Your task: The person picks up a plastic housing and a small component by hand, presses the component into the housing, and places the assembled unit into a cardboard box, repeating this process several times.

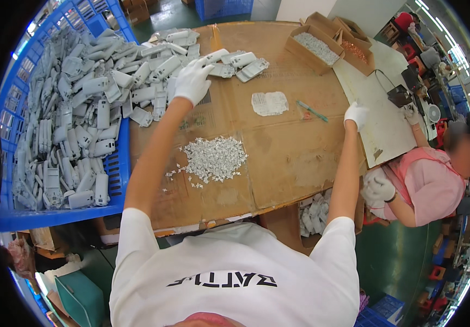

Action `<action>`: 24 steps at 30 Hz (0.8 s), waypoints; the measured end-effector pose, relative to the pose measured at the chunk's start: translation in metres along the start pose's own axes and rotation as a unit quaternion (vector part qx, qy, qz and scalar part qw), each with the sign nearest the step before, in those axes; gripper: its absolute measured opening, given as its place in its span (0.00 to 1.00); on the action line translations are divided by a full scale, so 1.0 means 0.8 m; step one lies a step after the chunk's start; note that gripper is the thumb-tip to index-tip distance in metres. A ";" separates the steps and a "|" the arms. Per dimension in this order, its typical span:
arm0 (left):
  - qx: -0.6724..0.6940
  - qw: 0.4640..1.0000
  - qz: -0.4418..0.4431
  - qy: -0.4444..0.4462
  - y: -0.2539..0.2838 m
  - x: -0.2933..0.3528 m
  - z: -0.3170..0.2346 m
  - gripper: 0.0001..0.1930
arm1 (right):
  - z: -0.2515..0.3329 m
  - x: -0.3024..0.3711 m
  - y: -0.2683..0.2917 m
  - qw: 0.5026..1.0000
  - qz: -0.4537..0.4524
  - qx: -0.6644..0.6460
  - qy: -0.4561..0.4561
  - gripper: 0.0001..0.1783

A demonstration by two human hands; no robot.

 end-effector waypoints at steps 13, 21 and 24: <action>-0.135 0.987 0.079 -0.027 -0.042 0.031 -0.030 0.03 | 0.115 0.471 0.139 0.755 0.477 -0.167 0.418 0.07; 0.178 0.954 -0.040 0.238 0.029 0.107 -0.037 0.16 | 0.135 0.490 0.127 0.712 0.471 -0.066 0.516 0.05; 0.531 0.744 -0.049 0.402 0.047 0.153 -0.069 0.22 | 0.139 0.499 0.125 0.711 0.424 -0.034 0.560 0.06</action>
Point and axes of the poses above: each hand's wrist, its own x-axis away from the middle knuckle, its own y-axis out of the back of the hand, z = x × y, the point moved 7 cm from there along -x, towards the middle knuckle, and after that the axes turned 12 degrees about -y, right-handed, at the moved point
